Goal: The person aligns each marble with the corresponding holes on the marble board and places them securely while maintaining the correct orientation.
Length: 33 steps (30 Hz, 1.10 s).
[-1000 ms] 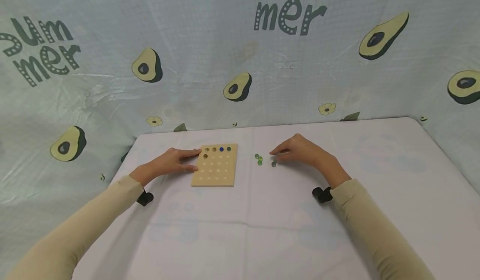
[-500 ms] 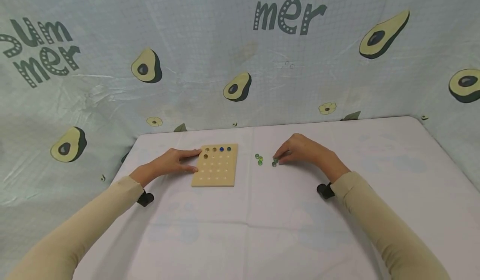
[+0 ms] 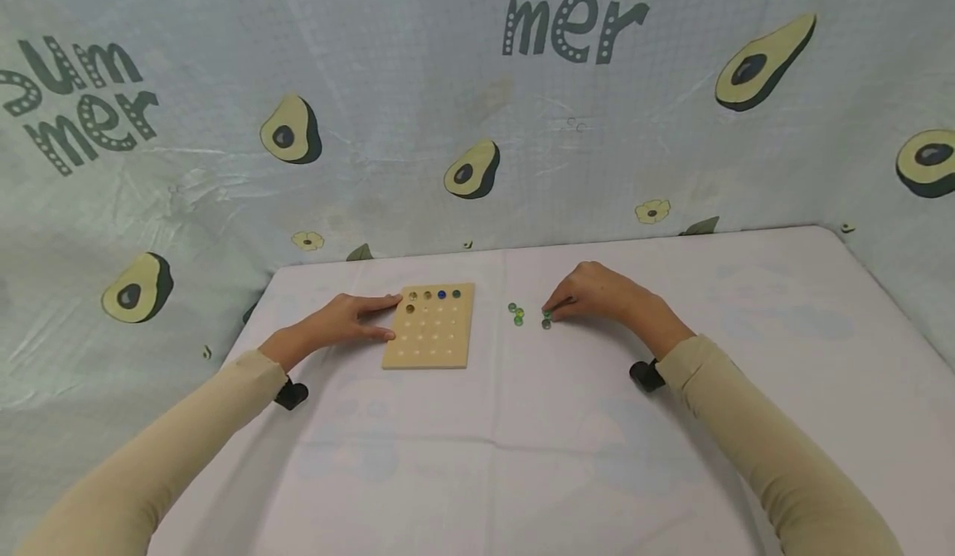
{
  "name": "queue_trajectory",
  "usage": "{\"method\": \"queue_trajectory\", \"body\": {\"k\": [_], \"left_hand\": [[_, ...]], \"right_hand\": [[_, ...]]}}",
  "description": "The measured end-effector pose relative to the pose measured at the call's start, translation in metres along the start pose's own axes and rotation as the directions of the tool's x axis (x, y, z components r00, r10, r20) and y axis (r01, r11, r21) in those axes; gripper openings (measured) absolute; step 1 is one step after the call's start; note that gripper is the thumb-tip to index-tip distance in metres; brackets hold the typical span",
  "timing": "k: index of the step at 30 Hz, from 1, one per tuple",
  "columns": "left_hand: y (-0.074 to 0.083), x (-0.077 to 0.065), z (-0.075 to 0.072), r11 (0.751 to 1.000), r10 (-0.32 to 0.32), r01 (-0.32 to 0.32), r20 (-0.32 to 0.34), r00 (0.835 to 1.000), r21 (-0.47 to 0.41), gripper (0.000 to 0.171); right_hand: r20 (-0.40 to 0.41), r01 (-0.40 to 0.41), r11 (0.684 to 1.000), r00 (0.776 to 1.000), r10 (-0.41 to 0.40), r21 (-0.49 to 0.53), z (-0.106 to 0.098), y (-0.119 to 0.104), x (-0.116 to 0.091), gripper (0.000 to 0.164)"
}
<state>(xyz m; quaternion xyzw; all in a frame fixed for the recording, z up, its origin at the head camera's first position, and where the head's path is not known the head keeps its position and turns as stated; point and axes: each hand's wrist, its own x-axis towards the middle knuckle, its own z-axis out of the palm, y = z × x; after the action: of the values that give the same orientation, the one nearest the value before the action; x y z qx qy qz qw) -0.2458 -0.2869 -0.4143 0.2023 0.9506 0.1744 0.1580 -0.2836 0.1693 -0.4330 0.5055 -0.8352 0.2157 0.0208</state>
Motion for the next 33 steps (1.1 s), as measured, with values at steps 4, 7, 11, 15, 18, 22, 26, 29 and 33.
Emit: {"method": "queue_trajectory", "body": {"k": [4, 7, 11, 15, 18, 22, 26, 29, 33], "left_hand": [[0.000, 0.000, 0.001, 1.000, -0.012, 0.012, 0.000, 1.000, 0.001, 0.082], [0.000, 0.001, 0.000, 1.000, -0.012, 0.012, -0.001, 1.000, -0.003, 0.082], [0.000, 0.001, 0.000, 1.000, -0.006, 0.006, 0.006, 1.000, -0.012, 0.082], [0.001, 0.001, -0.001, 1.000, 0.008, -0.008, 0.005, 1.000, -0.010, 0.081], [0.000, 0.004, 0.000, 1.000, 0.019, -0.019, 0.004, 1.000, -0.011, 0.081], [0.000, 0.005, 0.003, 1.000, 0.021, -0.021, 0.006, 1.000, -0.012, 0.081], [0.003, 0.003, 0.002, 1.000, 0.007, -0.007, 0.009, 1.000, -0.003, 0.080], [0.007, 0.001, 0.000, 1.000, 0.011, -0.011, 0.009, 1.000, 0.018, 0.080], [0.012, 0.000, -0.004, 0.998, 0.025, -0.026, 0.015, 1.000, 0.061, 0.078]], "right_hand": [[0.003, -0.008, 1.000, 1.000, 0.008, 0.008, -0.002, -0.001, 0.001, 0.021], [0.004, -0.018, 1.000, 1.000, 0.018, 0.022, -0.004, -0.002, 0.001, 0.022], [0.008, -0.027, 0.999, 1.000, 0.027, 0.042, -0.005, -0.004, 0.002, 0.022], [0.011, -0.043, 0.998, 0.999, 0.043, 0.042, -0.009, -0.007, 0.003, 0.022], [0.016, -0.065, 0.997, 0.998, 0.064, 0.042, -0.011, -0.009, 0.002, 0.022], [0.018, -0.063, 0.997, 0.998, 0.062, 0.043, -0.013, -0.012, 0.002, 0.021], [0.003, -0.034, 0.998, 0.999, 0.034, 0.050, -0.015, -0.015, 0.006, 0.021], [-0.026, -0.012, 0.999, 1.000, 0.013, 0.047, -0.017, -0.017, 0.010, 0.022], [-0.061, 0.018, 0.999, 0.998, -0.015, 0.039, -0.018, -0.021, 0.014, 0.023]]}}
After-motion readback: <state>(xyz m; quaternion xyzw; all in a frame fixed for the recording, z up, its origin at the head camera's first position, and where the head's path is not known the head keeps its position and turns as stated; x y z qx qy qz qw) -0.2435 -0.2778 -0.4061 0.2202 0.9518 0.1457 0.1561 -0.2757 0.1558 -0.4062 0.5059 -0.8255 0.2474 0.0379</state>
